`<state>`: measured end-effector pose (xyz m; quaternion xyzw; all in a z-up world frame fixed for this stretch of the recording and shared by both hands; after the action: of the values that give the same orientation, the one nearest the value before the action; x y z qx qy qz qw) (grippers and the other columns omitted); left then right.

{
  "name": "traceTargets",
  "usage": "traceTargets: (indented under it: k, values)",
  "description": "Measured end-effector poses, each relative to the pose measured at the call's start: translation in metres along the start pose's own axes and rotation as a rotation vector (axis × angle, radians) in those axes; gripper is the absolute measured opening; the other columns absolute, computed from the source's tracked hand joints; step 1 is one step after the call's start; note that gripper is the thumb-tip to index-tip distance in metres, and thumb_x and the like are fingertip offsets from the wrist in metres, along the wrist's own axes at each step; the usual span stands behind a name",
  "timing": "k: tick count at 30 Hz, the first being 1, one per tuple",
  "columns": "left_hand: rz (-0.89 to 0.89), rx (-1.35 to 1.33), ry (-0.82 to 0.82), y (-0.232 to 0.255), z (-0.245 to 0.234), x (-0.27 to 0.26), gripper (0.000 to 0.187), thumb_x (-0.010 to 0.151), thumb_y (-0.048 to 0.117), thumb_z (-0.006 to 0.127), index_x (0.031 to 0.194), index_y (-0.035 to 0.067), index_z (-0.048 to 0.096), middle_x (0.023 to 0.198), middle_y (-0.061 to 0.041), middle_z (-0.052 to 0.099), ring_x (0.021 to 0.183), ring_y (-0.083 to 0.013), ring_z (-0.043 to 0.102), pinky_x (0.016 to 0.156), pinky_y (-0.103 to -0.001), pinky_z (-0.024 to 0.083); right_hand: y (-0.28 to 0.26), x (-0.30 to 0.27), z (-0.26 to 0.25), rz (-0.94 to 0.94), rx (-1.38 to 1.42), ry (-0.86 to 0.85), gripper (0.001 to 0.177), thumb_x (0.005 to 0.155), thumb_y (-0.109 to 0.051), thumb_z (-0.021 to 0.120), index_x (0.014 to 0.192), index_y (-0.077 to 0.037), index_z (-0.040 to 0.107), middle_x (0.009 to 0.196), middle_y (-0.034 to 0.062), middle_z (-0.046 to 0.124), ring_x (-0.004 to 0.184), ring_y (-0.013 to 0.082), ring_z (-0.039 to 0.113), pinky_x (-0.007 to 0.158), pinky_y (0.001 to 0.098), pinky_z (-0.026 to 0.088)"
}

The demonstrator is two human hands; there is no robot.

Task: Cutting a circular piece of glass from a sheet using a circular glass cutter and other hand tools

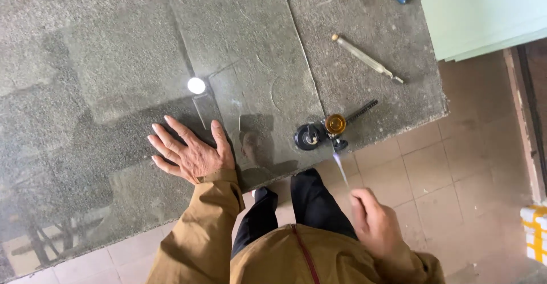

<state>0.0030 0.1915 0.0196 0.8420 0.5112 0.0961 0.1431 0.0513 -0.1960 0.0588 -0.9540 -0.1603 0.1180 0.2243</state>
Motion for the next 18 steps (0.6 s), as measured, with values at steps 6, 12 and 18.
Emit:
traceTargets:
  k: [6, 12, 18]
  values:
    - [-0.031, 0.012, 0.123, -0.001, -0.005, -0.006, 0.088, 0.1, 0.068, 0.042, 0.164, 0.009, 0.029, 0.168, -0.021, 0.028, 0.157, -0.039, 0.018, 0.124, -0.062, 0.01, -0.02, 0.112, -0.075, -0.426, -0.17, 0.172, 0.016, 0.109, -0.012, 0.052, 0.109, -0.003, 0.064, 0.092, 0.01, 0.065, 0.069, 0.0185, 0.059, 0.055, 0.0304, 0.05]
    - [-0.044, 0.048, 0.113, 0.0, -0.008, 0.0, 0.087, 0.099, 0.063, 0.047, 0.164, 0.009, 0.028, 0.169, -0.019, 0.029, 0.157, -0.0362, 0.018, 0.124, -0.06, 0.01, -0.082, 0.264, -0.031, -0.704, -0.373, -0.01, 0.02, 0.108, -0.021, 0.054, 0.09, -0.019, 0.063, 0.092, -0.0017, 0.058, 0.066, 0.0252, 0.061, 0.056, 0.0405, 0.049]
    - [0.004, 0.102, 0.118, 0.012, -0.014, 0.002, 0.089, 0.103, 0.068, 0.039, 0.164, 0.003, 0.029, 0.168, -0.02, 0.032, 0.156, -0.0374, 0.024, 0.124, -0.059, 0.014, -0.097, 0.289, -0.002, -0.864, -0.435, -0.023, 0.019, 0.101, -0.016, 0.071, 0.088, -0.014, 0.058, 0.09, 0.0035, 0.051, 0.075, 0.0263, 0.061, 0.051, 0.0422, 0.051]
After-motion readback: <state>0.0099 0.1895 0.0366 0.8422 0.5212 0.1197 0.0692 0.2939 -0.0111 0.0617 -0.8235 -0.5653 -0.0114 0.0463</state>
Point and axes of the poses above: each hand's wrist, its own x-axis towards the middle knuckle, its own z-axis out of the palm, y = z × x, the point moved 8 cm from there along x, towards the middle knuckle
